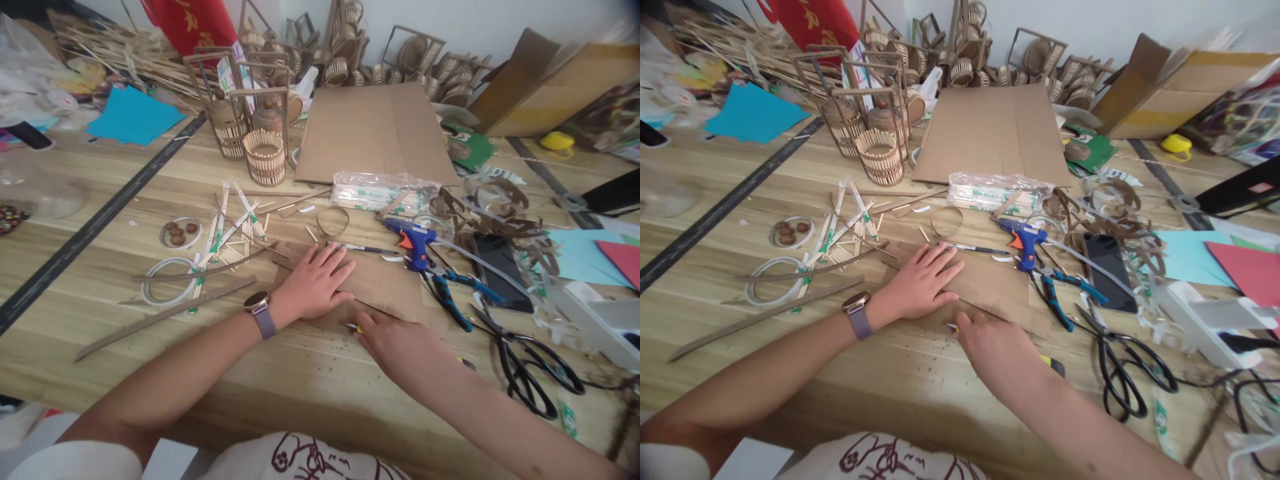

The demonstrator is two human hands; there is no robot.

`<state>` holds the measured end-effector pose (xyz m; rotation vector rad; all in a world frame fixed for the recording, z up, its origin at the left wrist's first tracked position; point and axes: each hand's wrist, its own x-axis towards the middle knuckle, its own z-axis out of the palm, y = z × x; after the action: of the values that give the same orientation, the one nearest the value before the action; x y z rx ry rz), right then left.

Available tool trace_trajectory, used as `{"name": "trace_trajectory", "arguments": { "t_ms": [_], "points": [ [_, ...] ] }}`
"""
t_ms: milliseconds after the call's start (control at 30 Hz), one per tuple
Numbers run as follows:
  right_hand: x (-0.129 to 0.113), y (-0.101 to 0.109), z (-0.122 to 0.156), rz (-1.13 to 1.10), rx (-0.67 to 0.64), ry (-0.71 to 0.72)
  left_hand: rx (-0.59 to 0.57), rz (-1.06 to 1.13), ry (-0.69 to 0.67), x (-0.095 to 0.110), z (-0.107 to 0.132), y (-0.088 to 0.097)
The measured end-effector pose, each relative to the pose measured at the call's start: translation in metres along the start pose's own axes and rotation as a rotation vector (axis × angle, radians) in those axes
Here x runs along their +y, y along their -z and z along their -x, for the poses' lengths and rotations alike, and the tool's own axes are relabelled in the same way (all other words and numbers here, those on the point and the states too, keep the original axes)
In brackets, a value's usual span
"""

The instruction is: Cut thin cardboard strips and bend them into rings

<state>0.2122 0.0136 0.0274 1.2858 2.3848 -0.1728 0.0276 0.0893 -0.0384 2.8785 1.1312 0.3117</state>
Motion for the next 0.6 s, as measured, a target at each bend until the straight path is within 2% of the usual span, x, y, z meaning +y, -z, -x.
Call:
{"name": "trace_trajectory", "arguments": {
  "t_ms": [167,433,600],
  "points": [
    [-0.003,0.003,-0.001,0.006,-0.026,-0.018,-0.014,0.005,0.006,0.001,-0.001,0.002],
    [-0.016,0.038,-0.008,0.082,-0.162,-0.031,-0.008,0.004,-0.002,0.001,0.000,0.005],
    [-0.014,0.032,-0.010,0.140,-0.108,0.002,0.006,-0.008,-0.004,0.001,0.001,0.004]
  ]
}}
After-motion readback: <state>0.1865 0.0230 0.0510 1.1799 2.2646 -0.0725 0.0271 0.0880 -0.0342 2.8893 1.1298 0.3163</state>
